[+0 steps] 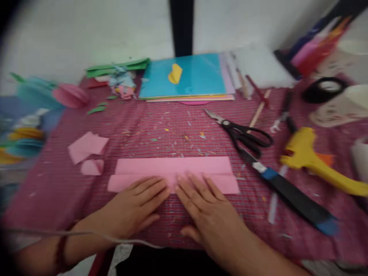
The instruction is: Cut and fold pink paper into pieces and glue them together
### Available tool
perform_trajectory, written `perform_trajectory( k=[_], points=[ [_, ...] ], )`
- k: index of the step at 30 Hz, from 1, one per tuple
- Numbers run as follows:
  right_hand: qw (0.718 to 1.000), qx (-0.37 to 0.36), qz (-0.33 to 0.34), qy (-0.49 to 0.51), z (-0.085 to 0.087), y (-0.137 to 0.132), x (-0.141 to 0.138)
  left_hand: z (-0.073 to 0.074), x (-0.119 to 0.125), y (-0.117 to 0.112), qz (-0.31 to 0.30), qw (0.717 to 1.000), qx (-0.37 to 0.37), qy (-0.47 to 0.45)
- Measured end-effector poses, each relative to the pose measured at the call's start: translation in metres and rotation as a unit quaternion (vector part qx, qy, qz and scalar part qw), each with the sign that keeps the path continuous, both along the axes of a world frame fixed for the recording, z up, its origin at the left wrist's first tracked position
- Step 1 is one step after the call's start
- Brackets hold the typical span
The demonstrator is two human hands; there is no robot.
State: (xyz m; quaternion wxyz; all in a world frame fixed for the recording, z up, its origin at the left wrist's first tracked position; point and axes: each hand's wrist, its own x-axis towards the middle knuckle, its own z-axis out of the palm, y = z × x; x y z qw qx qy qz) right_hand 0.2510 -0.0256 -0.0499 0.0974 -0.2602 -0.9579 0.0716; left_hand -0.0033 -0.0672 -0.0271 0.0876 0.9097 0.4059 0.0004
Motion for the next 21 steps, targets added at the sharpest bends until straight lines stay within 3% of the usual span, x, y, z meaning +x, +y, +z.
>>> perform_trajectory(
  k=[3, 6, 10, 13, 17, 21],
  points=[
    [1.000, 0.020, 0.010, -0.004, -0.014, -0.001, 0.014, 0.003, -0.011, -0.005, 0.034, 0.999, -0.026, -0.021],
    [0.999, 0.029, -0.016, -0.018, -0.023, 0.002, 0.039, 0.003, -0.033, -0.023, 0.106, 0.994, -0.015, -0.011],
    [0.998, 0.013, -0.058, -0.033, -0.026, -0.001, 0.064, 0.009, -0.067, -0.055, 0.190, 0.981, 0.040, -0.008],
    [0.997, 0.005, -0.069, -0.028, -0.026, -0.003, 0.070, 0.021, -0.092, -0.071, 0.259, 0.957, 0.125, -0.033],
    [0.997, 0.012, -0.068, -0.016, -0.025, -0.001, 0.068, 0.033, -0.109, -0.061, 0.322, 0.918, 0.222, 0.066],
    [0.998, 0.015, -0.062, 0.007, -0.022, 0.001, 0.064, 0.026, -0.110, -0.028, 0.327, 0.922, 0.157, 0.137]
  ],
)
